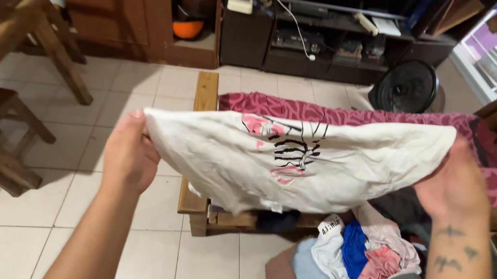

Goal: Folding various items of clothing including underwear and t-shirts on a bed

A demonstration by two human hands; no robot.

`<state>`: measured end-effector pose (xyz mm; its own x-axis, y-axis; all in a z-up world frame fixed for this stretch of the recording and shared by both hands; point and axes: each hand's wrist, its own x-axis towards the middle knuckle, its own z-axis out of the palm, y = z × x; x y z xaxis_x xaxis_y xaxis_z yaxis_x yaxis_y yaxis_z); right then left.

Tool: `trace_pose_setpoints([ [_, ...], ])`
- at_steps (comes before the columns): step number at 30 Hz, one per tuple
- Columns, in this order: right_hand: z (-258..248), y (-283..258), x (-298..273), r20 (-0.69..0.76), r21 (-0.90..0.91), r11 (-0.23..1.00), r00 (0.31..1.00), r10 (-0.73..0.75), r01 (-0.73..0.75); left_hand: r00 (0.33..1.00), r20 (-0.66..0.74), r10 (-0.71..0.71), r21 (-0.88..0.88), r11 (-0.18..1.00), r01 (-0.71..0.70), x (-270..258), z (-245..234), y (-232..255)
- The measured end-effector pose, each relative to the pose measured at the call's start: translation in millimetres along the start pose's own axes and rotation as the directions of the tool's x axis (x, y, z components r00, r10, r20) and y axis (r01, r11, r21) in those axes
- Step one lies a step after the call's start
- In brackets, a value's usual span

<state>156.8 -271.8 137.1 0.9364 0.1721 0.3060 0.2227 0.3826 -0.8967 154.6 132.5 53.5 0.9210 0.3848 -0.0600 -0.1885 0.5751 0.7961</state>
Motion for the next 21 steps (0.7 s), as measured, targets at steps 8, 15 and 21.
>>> trace_pose_setpoints([
  [8, -21.3, 13.9, -19.3, -0.521, -0.195, 0.843, 0.781, 0.344, -0.501, 0.969, -0.038, -0.246, 0.392, 0.888, 0.241, -29.4, -18.8, 56.4],
  [15, -21.4, 4.8, -3.0, -0.217, -0.197, 0.923, 0.932, 0.289, -0.332, 0.977, 0.179, -0.116, 0.214, 0.974, 0.077, -16.5, -47.8, 61.9],
  [21, -19.6, 12.6, 11.6, -0.507, -0.320, 0.937, 0.861, -0.047, -0.138, 0.991, -0.034, 0.128, 0.065, 0.990, -0.126, -19.1, -58.0, 74.8],
])
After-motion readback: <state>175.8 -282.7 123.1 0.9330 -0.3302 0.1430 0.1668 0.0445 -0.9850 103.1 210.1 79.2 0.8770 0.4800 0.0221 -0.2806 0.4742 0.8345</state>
